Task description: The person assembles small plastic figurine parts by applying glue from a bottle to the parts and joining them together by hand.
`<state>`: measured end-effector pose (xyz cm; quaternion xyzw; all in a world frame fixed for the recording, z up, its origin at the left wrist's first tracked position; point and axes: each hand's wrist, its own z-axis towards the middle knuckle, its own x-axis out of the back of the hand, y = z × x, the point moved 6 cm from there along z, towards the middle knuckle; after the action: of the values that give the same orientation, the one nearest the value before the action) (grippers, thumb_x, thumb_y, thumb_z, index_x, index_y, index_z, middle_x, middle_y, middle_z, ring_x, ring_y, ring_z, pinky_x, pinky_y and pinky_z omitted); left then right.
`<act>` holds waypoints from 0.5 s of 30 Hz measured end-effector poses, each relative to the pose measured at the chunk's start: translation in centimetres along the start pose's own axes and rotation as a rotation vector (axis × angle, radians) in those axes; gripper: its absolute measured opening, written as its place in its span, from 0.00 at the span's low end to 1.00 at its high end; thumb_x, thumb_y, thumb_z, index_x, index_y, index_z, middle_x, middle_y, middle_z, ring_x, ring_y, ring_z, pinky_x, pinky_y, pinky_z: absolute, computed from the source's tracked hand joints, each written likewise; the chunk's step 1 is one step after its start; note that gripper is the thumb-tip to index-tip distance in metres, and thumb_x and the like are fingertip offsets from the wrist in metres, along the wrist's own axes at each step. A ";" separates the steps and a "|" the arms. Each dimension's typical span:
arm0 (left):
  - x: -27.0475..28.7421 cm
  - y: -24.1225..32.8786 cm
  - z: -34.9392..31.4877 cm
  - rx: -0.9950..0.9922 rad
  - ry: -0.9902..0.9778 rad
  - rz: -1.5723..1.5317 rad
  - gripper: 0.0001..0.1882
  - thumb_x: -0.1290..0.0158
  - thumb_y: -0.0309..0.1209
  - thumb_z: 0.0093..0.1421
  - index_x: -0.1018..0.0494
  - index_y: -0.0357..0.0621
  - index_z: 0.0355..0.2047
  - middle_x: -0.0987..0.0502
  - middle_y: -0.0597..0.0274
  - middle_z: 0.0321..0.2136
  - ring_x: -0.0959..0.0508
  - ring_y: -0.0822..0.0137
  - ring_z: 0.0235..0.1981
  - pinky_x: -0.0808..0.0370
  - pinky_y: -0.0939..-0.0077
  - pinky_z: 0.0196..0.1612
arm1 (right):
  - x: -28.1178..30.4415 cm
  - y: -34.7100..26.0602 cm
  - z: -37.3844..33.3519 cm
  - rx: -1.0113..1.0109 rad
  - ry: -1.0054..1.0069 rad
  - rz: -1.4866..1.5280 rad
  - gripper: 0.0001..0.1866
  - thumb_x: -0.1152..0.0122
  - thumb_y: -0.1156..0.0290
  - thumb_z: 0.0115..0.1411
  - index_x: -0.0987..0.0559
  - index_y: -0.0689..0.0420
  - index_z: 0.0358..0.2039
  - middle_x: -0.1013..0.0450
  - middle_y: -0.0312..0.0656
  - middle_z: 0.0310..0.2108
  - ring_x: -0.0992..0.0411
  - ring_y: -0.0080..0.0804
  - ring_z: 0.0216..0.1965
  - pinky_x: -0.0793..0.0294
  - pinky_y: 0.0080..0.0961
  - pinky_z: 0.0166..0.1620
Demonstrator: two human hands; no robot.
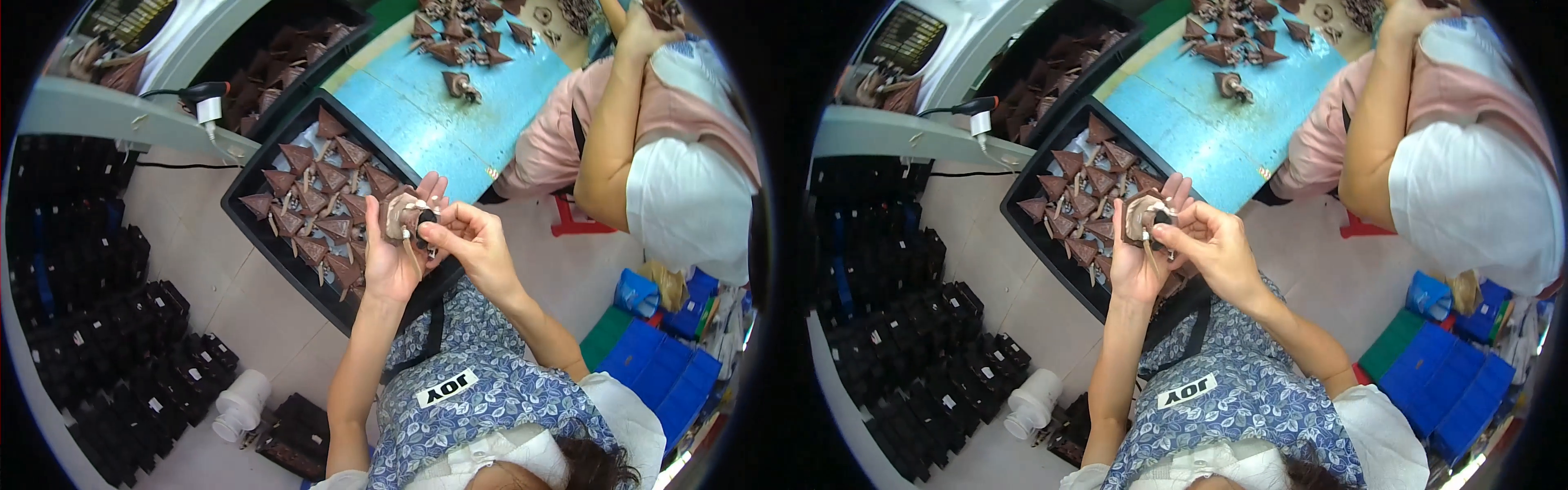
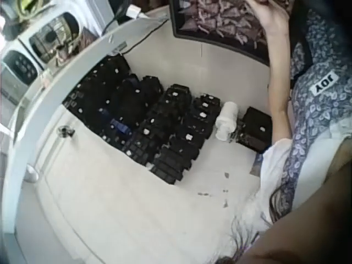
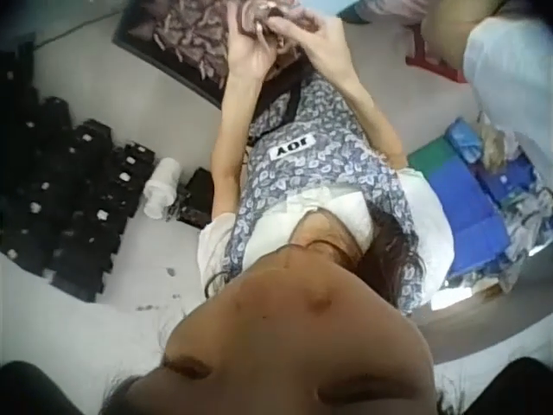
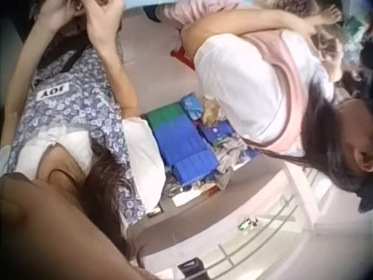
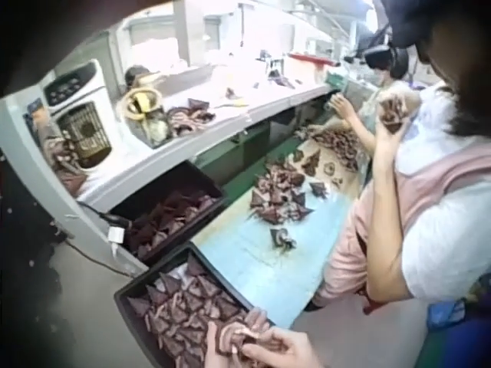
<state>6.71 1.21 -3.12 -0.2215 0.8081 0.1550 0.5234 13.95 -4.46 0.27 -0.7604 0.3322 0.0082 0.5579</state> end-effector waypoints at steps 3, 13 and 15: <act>1.5 -1.0 0.3 0.033 0.005 -0.005 0.33 0.68 0.57 0.67 0.30 0.38 0.46 0.39 0.53 0.61 0.46 0.56 0.66 0.43 0.60 0.65 | -0.3 -2.9 -1.4 0.380 0.080 -0.781 0.13 0.33 0.73 0.47 0.25 0.63 0.32 0.28 0.46 0.26 0.27 0.32 0.24 0.30 0.31 0.27; 1.5 -3.4 0.9 0.149 -0.007 -0.515 0.18 0.51 0.48 0.63 0.28 0.45 0.32 0.30 0.63 0.29 0.31 0.65 0.36 0.31 0.68 0.47 | -1.2 -2.0 -4.6 0.693 0.251 -0.954 0.13 0.35 0.77 0.42 0.28 0.63 0.30 0.32 0.45 0.26 0.30 0.41 0.27 0.29 0.32 0.30; 1.8 -3.1 1.0 0.141 -0.001 -0.494 0.19 0.51 0.49 0.63 0.28 0.45 0.32 0.29 0.62 0.31 0.30 0.64 0.37 0.31 0.68 0.47 | -1.1 -1.8 -4.6 0.674 0.272 -0.947 0.13 0.35 0.76 0.43 0.26 0.63 0.31 0.30 0.46 0.27 0.29 0.41 0.28 0.28 0.31 0.30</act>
<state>8.43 -1.27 -5.24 -0.3752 0.7380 -0.0340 0.5598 12.40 -7.56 3.91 -0.6012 0.0097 -0.4446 0.6639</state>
